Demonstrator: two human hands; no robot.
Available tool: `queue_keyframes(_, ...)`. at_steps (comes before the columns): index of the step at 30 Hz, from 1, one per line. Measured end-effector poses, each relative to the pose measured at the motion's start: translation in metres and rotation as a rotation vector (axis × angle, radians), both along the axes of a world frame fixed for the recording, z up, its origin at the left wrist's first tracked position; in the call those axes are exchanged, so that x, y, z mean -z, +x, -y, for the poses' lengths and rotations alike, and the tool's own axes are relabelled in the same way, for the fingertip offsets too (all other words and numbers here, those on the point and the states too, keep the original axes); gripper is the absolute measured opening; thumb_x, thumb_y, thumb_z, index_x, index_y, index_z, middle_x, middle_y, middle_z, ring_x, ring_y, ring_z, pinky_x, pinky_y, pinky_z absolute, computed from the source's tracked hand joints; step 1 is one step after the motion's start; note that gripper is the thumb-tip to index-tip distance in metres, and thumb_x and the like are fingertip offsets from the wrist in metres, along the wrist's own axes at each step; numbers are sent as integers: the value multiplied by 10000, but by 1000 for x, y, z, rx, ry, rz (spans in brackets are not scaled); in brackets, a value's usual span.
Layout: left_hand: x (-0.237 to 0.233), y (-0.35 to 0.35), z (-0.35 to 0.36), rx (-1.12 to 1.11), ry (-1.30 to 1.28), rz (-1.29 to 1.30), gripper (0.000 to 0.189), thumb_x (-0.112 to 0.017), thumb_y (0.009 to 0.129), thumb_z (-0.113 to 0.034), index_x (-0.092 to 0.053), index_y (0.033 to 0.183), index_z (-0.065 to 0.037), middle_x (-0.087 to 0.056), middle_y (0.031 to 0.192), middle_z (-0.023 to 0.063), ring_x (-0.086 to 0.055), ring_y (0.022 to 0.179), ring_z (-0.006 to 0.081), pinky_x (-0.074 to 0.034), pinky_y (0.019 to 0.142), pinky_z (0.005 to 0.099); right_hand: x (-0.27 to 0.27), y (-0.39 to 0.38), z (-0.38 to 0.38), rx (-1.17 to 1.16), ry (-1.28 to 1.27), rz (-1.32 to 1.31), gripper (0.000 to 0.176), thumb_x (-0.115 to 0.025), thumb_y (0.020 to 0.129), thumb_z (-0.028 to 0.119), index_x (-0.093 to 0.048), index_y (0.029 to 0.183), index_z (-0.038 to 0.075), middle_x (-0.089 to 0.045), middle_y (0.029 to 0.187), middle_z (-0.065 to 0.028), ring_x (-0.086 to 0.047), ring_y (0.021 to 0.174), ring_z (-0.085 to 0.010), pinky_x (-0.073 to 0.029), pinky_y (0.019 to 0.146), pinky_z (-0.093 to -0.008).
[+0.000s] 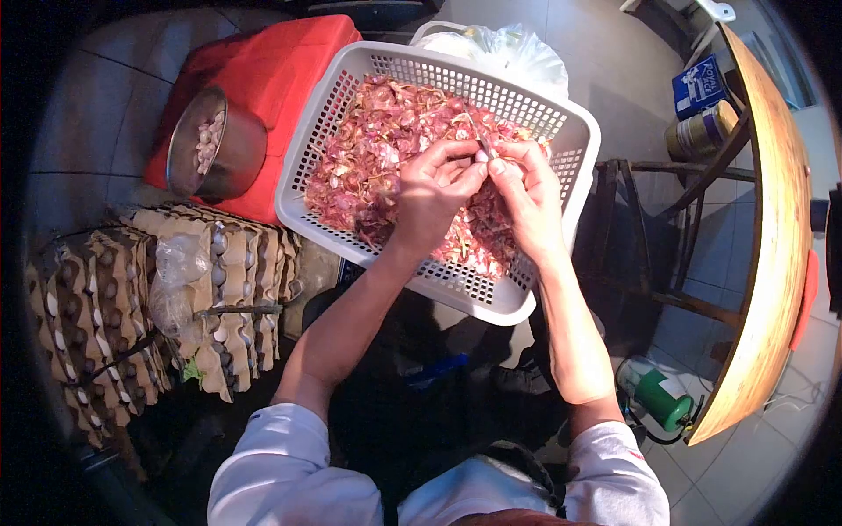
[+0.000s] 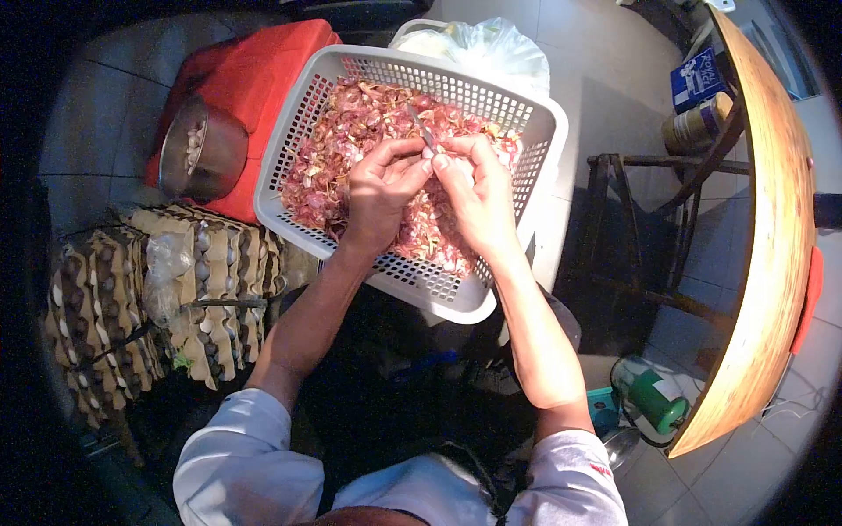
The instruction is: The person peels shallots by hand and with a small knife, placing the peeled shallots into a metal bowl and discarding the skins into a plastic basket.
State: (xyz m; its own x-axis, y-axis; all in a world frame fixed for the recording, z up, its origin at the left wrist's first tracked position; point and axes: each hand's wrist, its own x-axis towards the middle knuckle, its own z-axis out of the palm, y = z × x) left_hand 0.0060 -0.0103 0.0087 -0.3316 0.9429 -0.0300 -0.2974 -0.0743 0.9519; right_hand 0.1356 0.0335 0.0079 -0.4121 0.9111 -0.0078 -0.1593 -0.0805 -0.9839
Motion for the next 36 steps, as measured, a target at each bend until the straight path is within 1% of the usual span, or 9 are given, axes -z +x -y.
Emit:
queue_keyframes(10, -4, 3, 2, 78, -53, 25, 260, -557, 930, -17, -544, 1170, 82, -647, 1037, 135, -644, 894, 154, -544, 811, 263, -3, 4, 0, 57, 58, 144, 253, -588, 930, 139, -571, 1135, -9, -652, 1002, -91, -594, 968, -150, -463, 869, -304)
queue_keyframes(14, -8, -5, 0, 119, -67, 173, 261, -539, 940, -36, -543, 1179, 68, -644, 1067, 141, -635, 908, 153, -533, 804, 258, -8, 6, -5, -40, -317, -192, 186, -545, 962, 144, -552, 1104, 25, -571, 787, -15, -466, 565, -32, -378, 489, -183)
queue_keyframes(15, -7, -6, 1, 134, -77, 229, 263, -530, 944, -43, -541, 1185, 62, -641, 1077, 142, -632, 917, 154, -528, 806, 258, -8, 1, -4, 22, -304, -219, 160, -524, 975, 148, -540, 1095, 43, -518, 719, 18, -342, 472, 1, -247, 397, -160)
queue_keyframes(21, 6, -14, 0, 238, -37, 463, 296, -501, 948, -60, -507, 1236, 8, -617, 1139, 142, -599, 995, 164, -506, 834, 275, -12, 7, -7, 93, -371, -234, 267, -512, 985, 192, -522, 1193, 24, -525, 719, 7, -370, 462, -21, -277, 387, -164)
queue_keyframes(25, -10, -35, 5, 140, 12, 318, 285, -550, 937, -90, -524, 1204, 7, -611, 1100, 88, -589, 987, 140, -507, 769, 262, -8, 7, -15, 151, -348, -136, 258, -517, 981, 214, -520, 1162, 31, -527, 702, 9, -370, 448, -27, -278, 378, -176)
queue_keyframes(28, -45, -71, 17, -126, 48, -76, 280, -585, 912, -87, -566, 1174, 9, -623, 1053, 87, -612, 920, 142, -523, 723, 264, -16, 9, -11, 123, -344, -206, 223, -513, 982, 209, -504, 1129, 42, -530, 700, 9, -379, 450, -29, -289, 393, -172)
queue_keyframes(32, -106, -145, 40, -632, 52, -588, 275, -671, 868, -181, -634, 1091, -26, -638, 917, 36, -584, 725, 96, -498, 655, 251, -14, 20, -17, 167, -297, -289, 387, -502, 987, 184, -425, 1313, -10, -523, 701, -3, -377, 453, -34, -297, 402, -172)
queue_keyframes(35, -116, -231, 57, -613, -284, -1448, 425, -608, 839, -252, -587, 1199, -28, -654, 1077, 230, -652, 988, 346, -507, 848, 405, -19, 33, -13, 196, -317, -307, 433, -542, 966, 166, -426, 1342, -14, -520, 716, 2, -386, 481, -35, -306, 417, -173)
queue_keyframes(36, -116, -236, 62, -555, -308, -1641, 424, -592, 832, -245, -588, 1202, -37, -645, 1088, 235, -626, 1022, 380, -501, 863, 436, -20, 38, -15, 211, -306, -283, 429, -553, 958, 158, -440, 1336, -9, -524, 721, 4, -397, 493, -32, -309, 422, -171)
